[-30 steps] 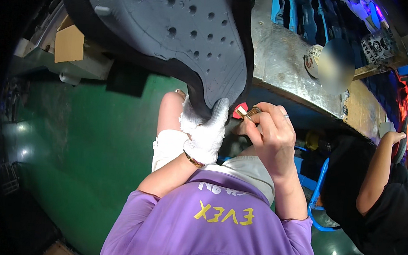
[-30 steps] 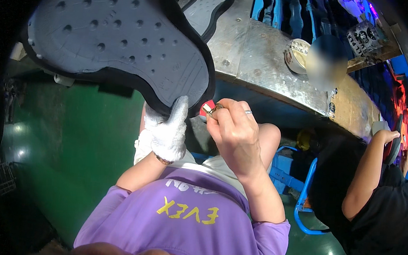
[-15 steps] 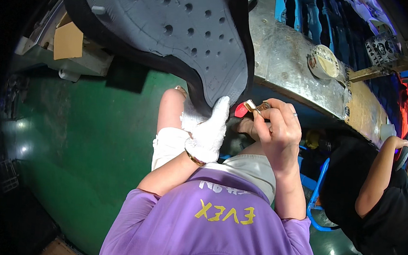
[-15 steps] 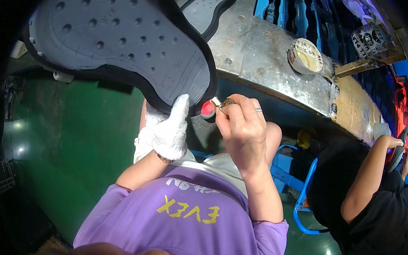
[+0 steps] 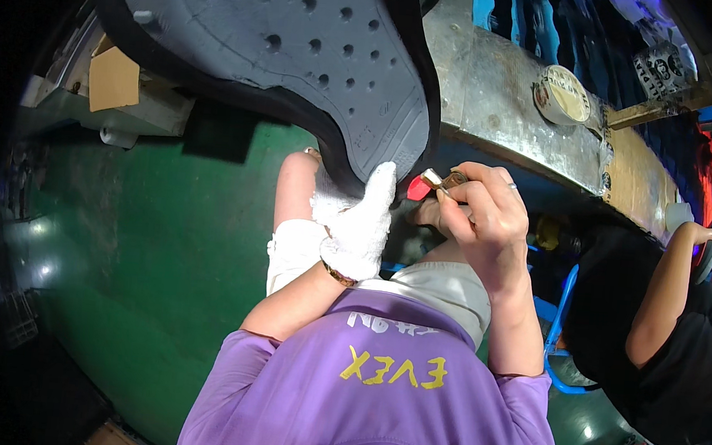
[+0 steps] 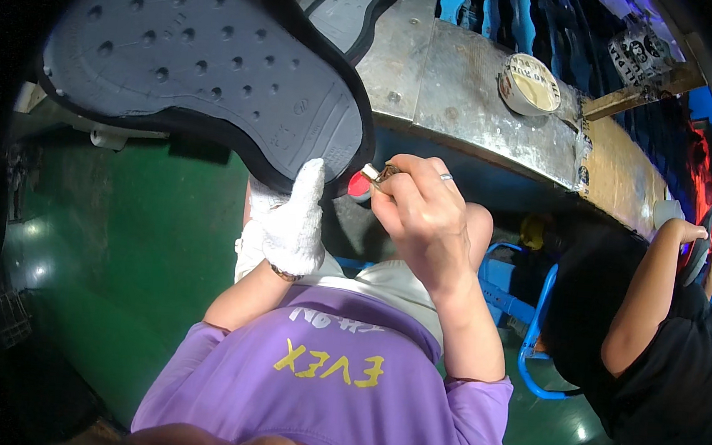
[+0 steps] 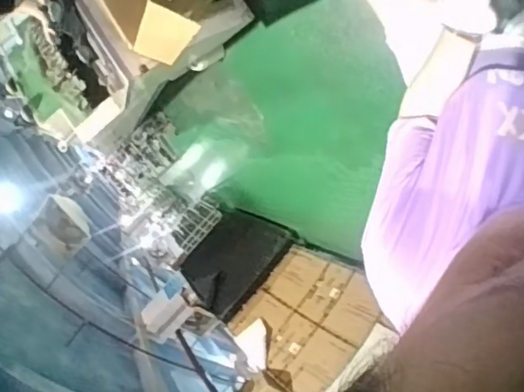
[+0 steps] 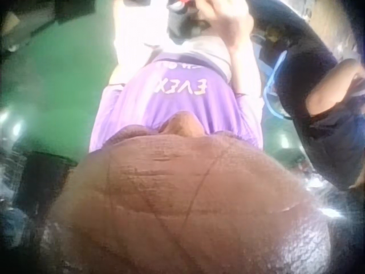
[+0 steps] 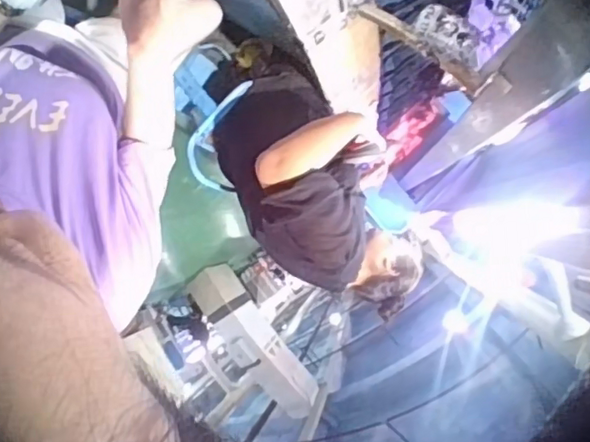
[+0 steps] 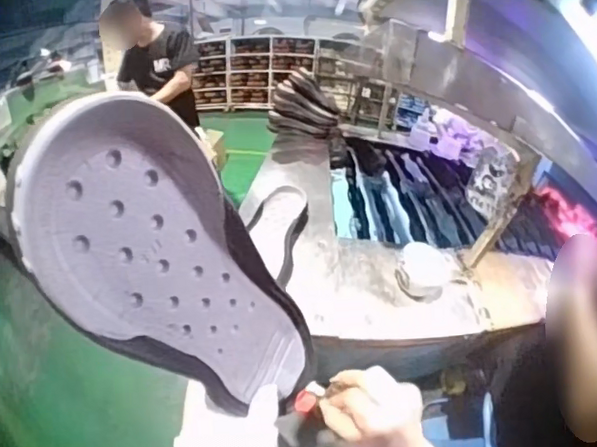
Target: The person applies glue to the edges of black shoe soles using a small brush. They repeatedly dip the brush into a container and spread glue along the perimeter of each sole, then place the soles on a metal table. Another worker nearby handles additional soles and places them into a cardboard box.
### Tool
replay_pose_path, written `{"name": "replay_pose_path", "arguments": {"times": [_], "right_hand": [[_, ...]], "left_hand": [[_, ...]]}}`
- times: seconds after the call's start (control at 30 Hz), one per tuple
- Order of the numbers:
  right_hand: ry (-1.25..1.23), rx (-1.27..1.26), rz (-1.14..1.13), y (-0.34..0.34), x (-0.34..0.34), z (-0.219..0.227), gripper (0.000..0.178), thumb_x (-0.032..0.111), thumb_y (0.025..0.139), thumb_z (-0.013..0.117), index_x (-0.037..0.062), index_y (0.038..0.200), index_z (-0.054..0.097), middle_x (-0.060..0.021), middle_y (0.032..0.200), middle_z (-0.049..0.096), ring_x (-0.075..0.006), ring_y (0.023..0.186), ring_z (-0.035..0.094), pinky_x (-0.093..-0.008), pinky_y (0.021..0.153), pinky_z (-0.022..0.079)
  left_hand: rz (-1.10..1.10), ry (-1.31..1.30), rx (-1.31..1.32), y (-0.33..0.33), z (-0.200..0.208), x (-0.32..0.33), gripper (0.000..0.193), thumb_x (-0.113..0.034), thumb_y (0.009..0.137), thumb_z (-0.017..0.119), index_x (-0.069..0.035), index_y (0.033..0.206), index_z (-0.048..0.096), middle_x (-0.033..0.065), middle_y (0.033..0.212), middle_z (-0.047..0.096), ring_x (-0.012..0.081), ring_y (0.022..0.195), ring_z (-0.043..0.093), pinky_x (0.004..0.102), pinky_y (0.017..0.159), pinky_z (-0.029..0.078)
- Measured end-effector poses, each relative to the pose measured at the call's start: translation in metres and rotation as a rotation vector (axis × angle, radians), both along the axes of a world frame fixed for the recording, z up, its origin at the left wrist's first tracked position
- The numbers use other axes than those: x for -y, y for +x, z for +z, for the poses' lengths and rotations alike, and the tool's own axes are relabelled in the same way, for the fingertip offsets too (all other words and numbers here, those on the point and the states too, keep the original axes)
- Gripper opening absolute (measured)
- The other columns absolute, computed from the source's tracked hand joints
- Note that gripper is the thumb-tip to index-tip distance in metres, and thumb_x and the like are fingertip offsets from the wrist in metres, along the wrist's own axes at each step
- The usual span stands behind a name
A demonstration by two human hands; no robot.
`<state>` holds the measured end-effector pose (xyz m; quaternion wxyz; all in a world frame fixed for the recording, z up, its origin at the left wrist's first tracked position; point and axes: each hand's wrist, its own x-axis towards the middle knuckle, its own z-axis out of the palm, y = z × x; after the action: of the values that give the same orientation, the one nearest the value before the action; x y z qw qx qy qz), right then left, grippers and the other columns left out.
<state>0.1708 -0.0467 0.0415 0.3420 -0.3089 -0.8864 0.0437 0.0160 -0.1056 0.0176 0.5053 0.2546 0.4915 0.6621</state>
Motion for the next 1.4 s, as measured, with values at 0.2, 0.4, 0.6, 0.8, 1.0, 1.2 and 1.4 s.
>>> {"name": "replay_pose_path", "arguments": {"times": [0.2,0.4,0.6,0.8,1.0,1.2,1.4], "right_hand": [[-0.086,-0.016,0.110,0.001,0.003,-0.004,0.016,0.000,0.067,0.077,0.0019,0.075,0.063,-0.0111,0.100,0.067,-0.0262,0.081,0.063,-0.0331,0.067,0.055],[-0.168,-0.011,0.202,0.010,0.008,-0.009,0.019,-0.001,0.068,0.078,0.0045,0.080,0.064,-0.0098,0.102,0.067,-0.0258,0.081,0.064,-0.0341,0.070,0.054],[-0.213,-0.133,0.086,0.021,0.014,-0.007,0.024,-0.003,0.065,0.081,0.0067,0.079,0.064,-0.0095,0.099,0.068,-0.0263,0.081,0.064,-0.0348,0.068,0.053],[-0.158,-0.139,0.073,0.007,0.017,-0.008,0.022,-0.001,0.067,0.081,0.0034,0.078,0.062,-0.0113,0.098,0.067,-0.0271,0.079,0.063,-0.0355,0.068,0.053],[-0.080,-0.085,0.002,0.004,0.018,-0.005,0.018,-0.001,0.068,0.078,0.0024,0.076,0.061,-0.0111,0.096,0.067,-0.0267,0.080,0.064,-0.0354,0.068,0.053],[0.162,0.048,-0.019,0.011,0.007,-0.002,0.017,-0.002,0.070,0.077,0.0007,0.078,0.062,-0.0144,0.095,0.069,-0.0280,0.078,0.065,-0.0340,0.066,0.055],[0.001,-0.147,-0.148,0.019,0.008,-0.013,0.016,0.003,0.066,0.078,0.0063,0.075,0.066,-0.0070,0.095,0.068,-0.0221,0.078,0.067,-0.0304,0.056,0.053]], "left_hand": [[0.046,-0.040,0.165,0.001,-0.030,-0.001,0.021,-0.014,0.102,0.060,-0.001,0.118,0.063,0.0047,0.109,0.067,0.0137,0.093,0.064,0.0287,0.080,0.054],[0.036,-0.055,0.276,-0.004,-0.064,-0.006,0.025,-0.013,0.101,0.062,-0.001,0.122,0.063,0.0050,0.113,0.067,0.0148,0.096,0.065,0.0296,0.083,0.055],[0.033,0.001,0.112,-0.009,-0.042,-0.004,0.029,-0.015,0.101,0.063,0.000,0.126,0.062,0.0053,0.119,0.067,0.0166,0.101,0.065,0.0312,0.088,0.054],[0.000,-0.102,0.216,-0.003,-0.028,-0.001,0.028,-0.017,0.102,0.063,0.000,0.124,0.064,0.0045,0.117,0.066,0.0159,0.101,0.064,0.0308,0.088,0.054],[0.296,0.012,-0.057,0.006,-0.013,0.002,0.046,0.001,0.089,0.074,0.002,0.132,0.057,0.0099,0.123,0.066,0.0162,0.108,0.064,0.0310,0.095,0.052],[0.056,0.142,-0.086,0.004,-0.013,0.008,0.032,-0.025,0.105,0.057,-0.001,0.126,0.063,0.0040,0.117,0.066,0.0145,0.101,0.062,0.0291,0.089,0.052],[-0.202,-0.052,0.399,-0.002,-0.046,0.001,0.036,-0.029,0.107,0.053,-0.001,0.127,0.061,0.0062,0.117,0.066,0.0159,0.101,0.062,0.0299,0.090,0.052]]}}
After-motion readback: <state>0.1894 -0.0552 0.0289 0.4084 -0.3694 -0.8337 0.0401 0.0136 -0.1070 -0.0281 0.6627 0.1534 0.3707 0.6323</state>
